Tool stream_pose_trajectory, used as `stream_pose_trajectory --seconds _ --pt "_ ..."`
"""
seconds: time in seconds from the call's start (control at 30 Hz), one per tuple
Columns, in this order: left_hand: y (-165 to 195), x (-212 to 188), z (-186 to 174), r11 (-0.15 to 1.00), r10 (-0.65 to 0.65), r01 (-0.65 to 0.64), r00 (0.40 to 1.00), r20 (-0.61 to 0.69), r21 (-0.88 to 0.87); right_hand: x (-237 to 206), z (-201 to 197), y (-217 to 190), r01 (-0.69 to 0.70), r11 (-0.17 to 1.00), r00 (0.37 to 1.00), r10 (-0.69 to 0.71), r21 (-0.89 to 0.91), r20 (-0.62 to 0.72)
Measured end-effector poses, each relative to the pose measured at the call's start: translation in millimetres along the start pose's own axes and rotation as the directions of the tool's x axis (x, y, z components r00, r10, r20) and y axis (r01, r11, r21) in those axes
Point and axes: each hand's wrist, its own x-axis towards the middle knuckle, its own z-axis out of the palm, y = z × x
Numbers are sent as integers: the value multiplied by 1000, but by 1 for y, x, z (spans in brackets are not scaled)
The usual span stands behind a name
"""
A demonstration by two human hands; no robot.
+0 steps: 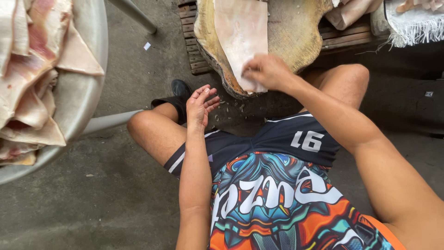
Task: The person cleans pig ears on a wooden block, picking off small debris by hand and moving them between the block and a metal bowl.
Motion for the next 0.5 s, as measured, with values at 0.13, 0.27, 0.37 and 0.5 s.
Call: stream_pose_trajectory --seconds 0.13,0.27,0.37,0.5 --pt "12 -6 7 999 14 -15 1000 -14 -45 -45 11 7 130 977 956 -79 -168 283" --pt "25 -40 27 978 146 -147 989 20 145 -75 14 18 -32 847 988 -52 531 144" --pt "33 -87 48 933 219 -255 962 163 253 -77 17 11 -291 610 954 131 737 268" --pt "49 -125 74 823 190 -295 948 255 485 -78 25 -9 -174 699 974 20 694 224"
